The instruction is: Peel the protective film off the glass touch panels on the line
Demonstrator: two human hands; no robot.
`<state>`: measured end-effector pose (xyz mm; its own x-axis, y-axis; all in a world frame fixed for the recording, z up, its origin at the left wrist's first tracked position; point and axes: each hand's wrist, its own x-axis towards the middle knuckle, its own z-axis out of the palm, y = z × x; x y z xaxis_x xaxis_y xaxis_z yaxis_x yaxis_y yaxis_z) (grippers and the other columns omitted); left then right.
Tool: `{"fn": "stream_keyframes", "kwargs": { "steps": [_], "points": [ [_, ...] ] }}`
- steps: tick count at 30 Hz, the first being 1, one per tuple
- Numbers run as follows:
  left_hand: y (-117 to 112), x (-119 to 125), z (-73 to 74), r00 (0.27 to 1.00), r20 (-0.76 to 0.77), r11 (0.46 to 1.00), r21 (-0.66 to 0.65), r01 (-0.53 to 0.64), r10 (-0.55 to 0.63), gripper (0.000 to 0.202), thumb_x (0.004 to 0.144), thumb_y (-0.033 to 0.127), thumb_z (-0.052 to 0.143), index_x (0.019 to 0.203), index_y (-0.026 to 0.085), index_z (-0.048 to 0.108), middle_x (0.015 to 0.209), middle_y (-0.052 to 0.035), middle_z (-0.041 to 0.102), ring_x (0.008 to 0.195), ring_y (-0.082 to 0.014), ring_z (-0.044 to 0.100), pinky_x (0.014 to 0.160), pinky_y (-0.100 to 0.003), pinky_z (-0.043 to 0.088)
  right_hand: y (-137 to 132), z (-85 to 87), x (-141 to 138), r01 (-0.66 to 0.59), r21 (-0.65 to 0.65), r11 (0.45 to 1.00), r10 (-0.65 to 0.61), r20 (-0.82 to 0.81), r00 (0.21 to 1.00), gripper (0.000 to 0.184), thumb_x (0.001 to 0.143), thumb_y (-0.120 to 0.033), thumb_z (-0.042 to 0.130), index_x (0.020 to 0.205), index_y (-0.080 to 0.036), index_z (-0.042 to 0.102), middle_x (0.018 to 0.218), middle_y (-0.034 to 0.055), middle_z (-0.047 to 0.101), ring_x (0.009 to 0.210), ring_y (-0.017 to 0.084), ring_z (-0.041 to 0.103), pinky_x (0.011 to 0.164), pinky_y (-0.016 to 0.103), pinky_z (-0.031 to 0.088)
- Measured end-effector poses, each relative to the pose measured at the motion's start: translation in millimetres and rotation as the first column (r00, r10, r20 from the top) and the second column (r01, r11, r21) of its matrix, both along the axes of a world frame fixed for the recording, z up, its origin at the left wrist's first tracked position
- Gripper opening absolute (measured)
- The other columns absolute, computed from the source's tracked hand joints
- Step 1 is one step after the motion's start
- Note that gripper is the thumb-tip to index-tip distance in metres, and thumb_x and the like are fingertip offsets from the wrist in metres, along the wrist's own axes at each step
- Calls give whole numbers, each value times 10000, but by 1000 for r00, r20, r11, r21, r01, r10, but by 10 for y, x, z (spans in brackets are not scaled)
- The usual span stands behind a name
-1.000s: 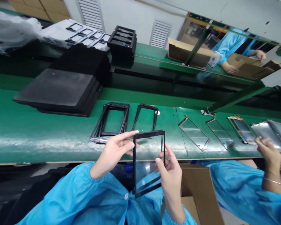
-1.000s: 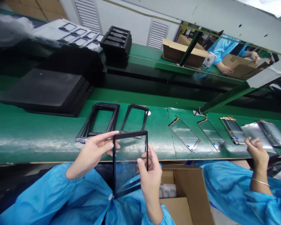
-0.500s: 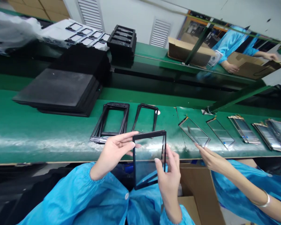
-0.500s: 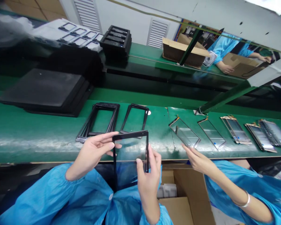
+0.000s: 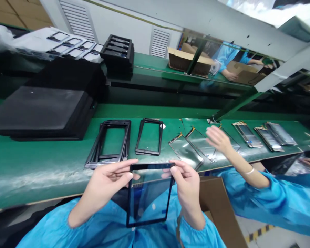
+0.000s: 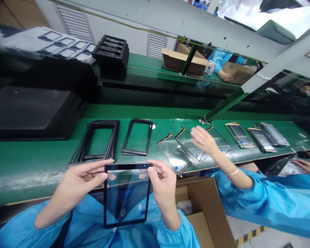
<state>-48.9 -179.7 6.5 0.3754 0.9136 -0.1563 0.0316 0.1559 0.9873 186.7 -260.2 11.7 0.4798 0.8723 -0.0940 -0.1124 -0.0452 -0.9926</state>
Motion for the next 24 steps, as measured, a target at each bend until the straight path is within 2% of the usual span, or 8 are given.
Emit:
{"fn": "stream_keyframes", "kwargs": {
  "steps": [3,7,10,12,14,16,19,24],
  "points": [
    [31,-55,-3,991,-116,995,66,70,-62,359,917,427,789,1218,240,840,903,-94,868,846,-269,843,674,-248,674,0,52,-60,-3,-12,1000,3,2,1000,311,895,-490,803,992,-195,796,695,71,826,638,267,821,647,353,677],
    [85,-16,168,911,-377,880,358,312,-169,411,923,343,759,1333,325,778,1563,-59,627,1395,-346,628,1075,-381,582,53,78,-173,-134,-27,991,135,23,991,316,889,-471,816,1054,-204,784,768,66,845,690,262,837,673,327,682],
    [111,13,296,792,-462,781,281,558,-400,645,969,302,693,1589,386,535,1400,-44,751,1175,-294,764,1035,-383,590,96,86,-170,-285,-36,958,281,-79,956,453,827,-492,875,1168,-223,747,790,28,846,701,244,836,707,325,677],
    [111,-9,327,771,-377,797,126,591,-513,639,1042,332,594,1652,380,409,1159,-28,838,881,-226,817,821,-304,638,85,81,-58,-374,-73,925,362,-136,922,449,857,-542,842,1152,-213,763,884,58,862,797,245,845,776,329,668],
    [91,-52,316,860,-249,890,-12,457,-445,580,1063,407,566,1617,329,416,1099,-53,837,754,-200,799,641,-253,615,34,42,108,-427,-146,892,407,-151,901,441,929,-598,753,1061,-181,807,964,115,864,884,256,844,822,331,654],
    [52,-86,281,959,-145,968,-102,230,-243,576,1035,462,612,1547,266,434,1088,-91,829,723,-204,789,544,-233,580,-32,-35,246,-379,-194,905,346,-183,920,498,936,-644,723,962,-157,819,890,144,858,801,266,841,775,340,656],
    [-19,-85,218,999,-53,992,-128,-9,2,613,981,474,696,1474,220,436,1008,-99,832,669,-204,774,507,-234,564,-87,-149,286,-179,-181,967,136,-224,965,519,882,-677,765,865,-159,793,739,133,832,646,266,813,661,340,653],
    [-90,-44,159,991,-34,987,-93,-130,127,617,946,492,746,1426,216,474,964,-91,840,634,-211,770,482,-245,565,-35,-137,102,11,-109,994,-27,-148,989,498,870,-673,778,811,-179,772,673,105,813,541,263,781,537,319,627]
  ]
}}
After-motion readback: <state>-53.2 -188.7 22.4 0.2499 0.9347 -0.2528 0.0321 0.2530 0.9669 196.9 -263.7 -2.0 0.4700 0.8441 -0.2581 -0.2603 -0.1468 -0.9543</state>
